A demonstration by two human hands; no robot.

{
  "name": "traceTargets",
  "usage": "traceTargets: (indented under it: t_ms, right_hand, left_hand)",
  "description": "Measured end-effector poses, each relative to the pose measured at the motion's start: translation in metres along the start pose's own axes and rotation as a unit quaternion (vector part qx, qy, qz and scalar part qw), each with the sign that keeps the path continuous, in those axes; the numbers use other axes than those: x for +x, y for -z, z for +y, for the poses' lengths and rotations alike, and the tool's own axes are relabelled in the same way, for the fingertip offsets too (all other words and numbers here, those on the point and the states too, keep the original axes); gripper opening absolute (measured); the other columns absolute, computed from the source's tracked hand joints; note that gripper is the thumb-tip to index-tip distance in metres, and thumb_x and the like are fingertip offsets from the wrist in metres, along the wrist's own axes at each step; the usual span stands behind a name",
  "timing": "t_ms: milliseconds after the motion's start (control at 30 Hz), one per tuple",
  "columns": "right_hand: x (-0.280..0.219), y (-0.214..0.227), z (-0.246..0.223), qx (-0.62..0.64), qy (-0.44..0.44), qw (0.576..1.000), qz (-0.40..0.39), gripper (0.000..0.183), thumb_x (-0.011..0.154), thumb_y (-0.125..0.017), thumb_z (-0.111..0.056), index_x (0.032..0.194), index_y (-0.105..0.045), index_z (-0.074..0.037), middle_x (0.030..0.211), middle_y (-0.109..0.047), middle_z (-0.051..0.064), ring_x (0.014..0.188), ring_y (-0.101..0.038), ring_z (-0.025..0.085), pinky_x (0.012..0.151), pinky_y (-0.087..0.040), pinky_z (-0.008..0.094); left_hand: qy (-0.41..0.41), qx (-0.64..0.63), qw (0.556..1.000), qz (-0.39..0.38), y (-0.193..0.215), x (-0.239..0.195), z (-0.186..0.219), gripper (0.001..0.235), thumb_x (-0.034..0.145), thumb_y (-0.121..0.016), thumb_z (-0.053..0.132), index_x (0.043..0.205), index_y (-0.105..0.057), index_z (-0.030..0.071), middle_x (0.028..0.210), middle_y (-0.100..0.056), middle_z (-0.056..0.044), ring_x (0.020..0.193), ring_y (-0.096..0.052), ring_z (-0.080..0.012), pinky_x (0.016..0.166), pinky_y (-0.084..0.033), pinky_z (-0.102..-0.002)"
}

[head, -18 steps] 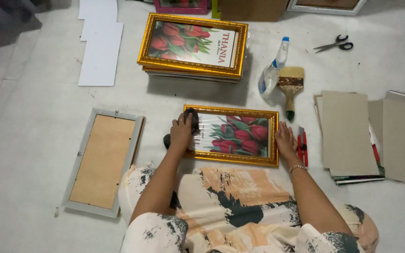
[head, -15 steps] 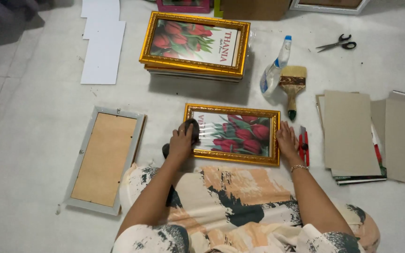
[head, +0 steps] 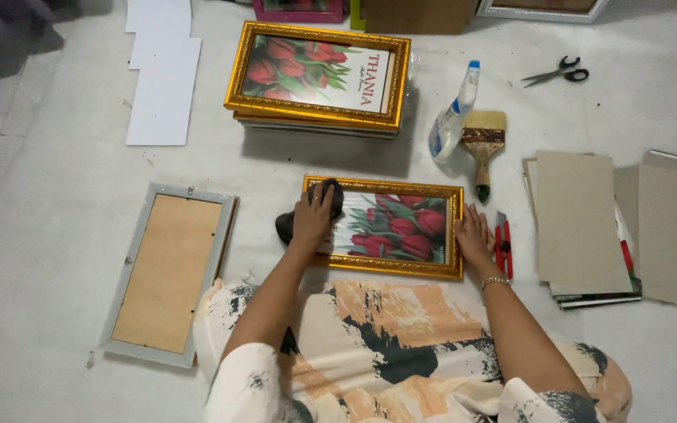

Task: Cleaning the glass and applying a finish to a picture frame

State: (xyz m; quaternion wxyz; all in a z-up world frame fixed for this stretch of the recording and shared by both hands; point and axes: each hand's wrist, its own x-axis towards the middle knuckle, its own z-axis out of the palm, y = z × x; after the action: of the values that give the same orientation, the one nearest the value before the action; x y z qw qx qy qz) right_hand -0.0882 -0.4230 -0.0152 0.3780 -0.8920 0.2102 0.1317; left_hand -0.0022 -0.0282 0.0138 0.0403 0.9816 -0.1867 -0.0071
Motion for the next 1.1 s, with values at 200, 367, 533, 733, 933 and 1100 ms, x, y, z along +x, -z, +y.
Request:
traceTargets:
  t_ms: [200,367,533,733,933,1100]
  right_hand:
    - [-0.015,0.010,-0.019,0.006,0.007,1.000,-0.010,0.068,0.103,-0.023,-0.065,0.165,-0.013,-0.039,0.173,-0.003,-0.005,0.158,0.006,0.026,0.123,0.010,0.050]
    - [-0.008,0.005,-0.007,0.002,0.008,1.000,-0.010,0.066,0.104,-0.024,-0.064,0.164,-0.012,-0.040,0.173,-0.002,-0.006,0.158,0.006,0.025,0.123,0.010,0.050]
    - [-0.010,0.007,-0.013,-0.005,0.002,1.000,-0.009,0.067,0.103,-0.023,-0.066,0.164,-0.012,-0.040,0.173,-0.002,-0.006,0.158,0.006,0.024,0.123,0.011,0.050]
    - [-0.007,0.004,-0.005,-0.006,0.015,1.000,-0.010,0.067,0.106,-0.024,-0.065,0.165,-0.011,-0.036,0.173,-0.002,-0.001,0.158,0.006,0.028,0.123,0.010,0.053]
    - [-0.003,0.004,-0.008,-0.019,-0.002,1.000,-0.010,0.067,0.104,-0.024,-0.063,0.165,-0.011,-0.037,0.173,-0.002,-0.002,0.158,0.006,0.027,0.124,0.007,0.053]
    - [-0.014,0.007,-0.013,-0.017,0.003,1.000,-0.016,0.070,0.103,-0.023,-0.067,0.165,-0.008,-0.039,0.173,0.000,-0.005,0.158,0.007,0.025,0.123,0.009,0.052]
  left_hand:
    - [0.086,-0.008,0.996,0.025,-0.056,0.055,0.006,0.060,0.103,-0.046,0.026,0.161,-0.032,0.019,0.159,-0.041,-0.018,0.134,-0.041,-0.0497,0.099,-0.042,-0.056]
    - [-0.075,-0.014,0.997,0.014,-0.011,-0.010,0.036,0.070,0.093,-0.063,0.035,0.158,-0.038,0.024,0.150,-0.049,-0.017,0.125,-0.052,-0.0467,0.090,-0.054,-0.055]
    - [-0.201,-0.034,0.979,-0.020,0.010,-0.076,0.073,0.086,0.077,-0.072,0.049,0.154,-0.041,0.024,0.147,-0.048,-0.014,0.116,-0.054,-0.0443,0.083,-0.056,-0.052]
    - [-0.255,-0.029,0.966,0.024,-0.015,-0.018,0.064,0.070,0.089,-0.068,0.040,0.153,-0.044,0.027,0.148,-0.050,-0.011,0.123,-0.056,-0.0409,0.095,-0.053,-0.049]
    - [-0.133,0.022,0.983,0.125,-0.073,0.072,0.066,0.073,0.092,-0.065,0.040,0.158,-0.036,0.029,0.147,-0.049,-0.013,0.122,-0.054,-0.0410,0.090,-0.050,-0.049]
    - [-0.139,-0.041,0.984,0.104,-0.062,0.036,0.112,0.062,0.097,-0.057,0.030,0.156,-0.040,0.025,0.146,-0.053,-0.015,0.122,-0.056,-0.0473,0.084,-0.053,-0.052]
